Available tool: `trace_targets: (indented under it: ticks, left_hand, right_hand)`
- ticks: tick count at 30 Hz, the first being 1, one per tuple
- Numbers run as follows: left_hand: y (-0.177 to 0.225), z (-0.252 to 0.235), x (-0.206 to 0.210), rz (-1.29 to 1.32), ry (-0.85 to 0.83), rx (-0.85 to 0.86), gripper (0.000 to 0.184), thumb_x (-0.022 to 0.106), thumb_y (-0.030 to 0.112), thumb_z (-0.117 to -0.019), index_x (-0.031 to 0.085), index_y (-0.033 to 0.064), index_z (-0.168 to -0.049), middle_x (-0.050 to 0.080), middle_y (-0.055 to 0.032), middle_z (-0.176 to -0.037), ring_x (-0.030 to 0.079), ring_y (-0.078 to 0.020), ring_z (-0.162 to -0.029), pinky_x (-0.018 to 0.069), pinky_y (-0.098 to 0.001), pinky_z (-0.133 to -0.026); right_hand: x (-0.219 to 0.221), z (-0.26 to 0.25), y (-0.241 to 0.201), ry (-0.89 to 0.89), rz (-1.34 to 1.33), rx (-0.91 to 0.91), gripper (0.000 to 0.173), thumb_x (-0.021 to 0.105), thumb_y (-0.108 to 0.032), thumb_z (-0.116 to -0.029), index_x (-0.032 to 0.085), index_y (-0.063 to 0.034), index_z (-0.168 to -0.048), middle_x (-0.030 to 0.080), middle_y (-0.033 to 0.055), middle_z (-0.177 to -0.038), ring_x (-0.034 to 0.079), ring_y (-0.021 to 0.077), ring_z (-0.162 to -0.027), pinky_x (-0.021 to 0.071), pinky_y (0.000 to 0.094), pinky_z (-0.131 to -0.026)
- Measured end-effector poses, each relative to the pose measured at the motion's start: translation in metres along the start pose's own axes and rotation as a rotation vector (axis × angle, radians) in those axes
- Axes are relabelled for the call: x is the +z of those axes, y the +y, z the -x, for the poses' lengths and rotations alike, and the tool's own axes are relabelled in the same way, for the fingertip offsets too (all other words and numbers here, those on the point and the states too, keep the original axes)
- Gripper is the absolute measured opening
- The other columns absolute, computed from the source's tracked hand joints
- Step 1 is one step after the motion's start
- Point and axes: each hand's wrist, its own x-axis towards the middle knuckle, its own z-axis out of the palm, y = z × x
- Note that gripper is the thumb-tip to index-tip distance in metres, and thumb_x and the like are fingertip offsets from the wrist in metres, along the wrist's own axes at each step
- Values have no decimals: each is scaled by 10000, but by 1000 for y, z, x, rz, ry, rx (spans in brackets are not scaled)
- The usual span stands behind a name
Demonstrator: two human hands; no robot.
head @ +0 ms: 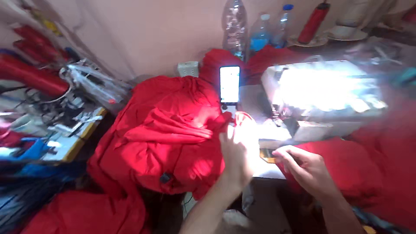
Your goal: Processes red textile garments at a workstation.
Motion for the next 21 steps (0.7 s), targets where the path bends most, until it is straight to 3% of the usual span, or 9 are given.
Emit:
trace_targets:
  ticks: [4,7,10,13,15,16,18,19,21]
  left_hand:
    - [28,49,19,123,-4,156,86,718,103,-806,735,44,-745,726,-124,-877,704,-288,-907,556,-433,-746]
    - [34,59,26,267,-191,214,145,712,104,-869,791,58,-980,720,-143,-1042,680,-315,-1039,562,-434,-830]
    - [12,54,1,336,-124,184,245,706,98,-869,771,56,-1102,705,-154,-1158,664,-298,-1115,551,-407,-928]
    - [-48,34,-74,91,-169,-177,306,581,90,-934,724,5,-1190,672,-188,-1249,621,-296,-1211,492,-404,-1035]
    - [-108,20,-127,-135,-278,-507,405,530,78,-994,598,26,-1389,514,-207,-1479,460,-373,-1392,376,-528,-1130]
    - [-143,20,-146,-241,-206,-565,465,585,67,-963,558,8,-1423,470,-253,-1498,422,-458,-1394,373,-636,-1087]
    - [-205,20,-178,-365,-198,-675,615,688,74,-903,469,-74,-1459,359,-355,-1534,281,-582,-1430,264,-779,-1056]
    - [-229,19,-190,-386,-289,-717,596,711,126,-914,491,-111,-1415,373,-388,-1503,265,-597,-1431,238,-793,-1061]
    - [-257,12,-206,-337,-479,-677,399,686,231,-964,658,-109,-1172,598,-378,-1239,514,-571,-1244,368,-767,-998]
  right_hand:
    - [10,5,9,-55,110,51,383,505,-306,-1016,707,-1,-904,650,-1,-730,556,-62,-638,471,138,-608]
    - [-15,12,18,-21,256,224,378,511,-218,-1020,685,81,-868,626,98,-670,568,82,-556,506,300,-549]
    - [-45,8,29,41,365,361,407,510,-217,-1039,669,151,-970,643,250,-770,604,261,-618,519,494,-624]
    - [-48,6,10,-40,287,324,385,516,-248,-1036,659,94,-935,610,71,-681,562,53,-537,522,282,-537]
    - [-38,0,-18,-184,137,178,342,538,-227,-1032,677,53,-894,611,-26,-627,552,-46,-510,507,173,-501]
    - [-29,-8,-30,-240,47,71,325,550,-224,-1033,689,30,-886,619,-60,-629,554,-70,-521,506,145,-506]
    - [-2,-38,-51,-263,-179,-71,209,585,-279,-1018,696,-123,-935,659,-163,-746,615,-92,-650,549,133,-601]
    - [13,-57,-63,-291,-321,-75,171,619,-336,-994,691,-206,-1078,708,-169,-909,677,-43,-798,592,180,-704]
    - [37,-87,-87,-490,-492,-53,608,702,-377,-935,465,-223,-1474,631,-41,-1332,668,132,-1142,610,348,-921]
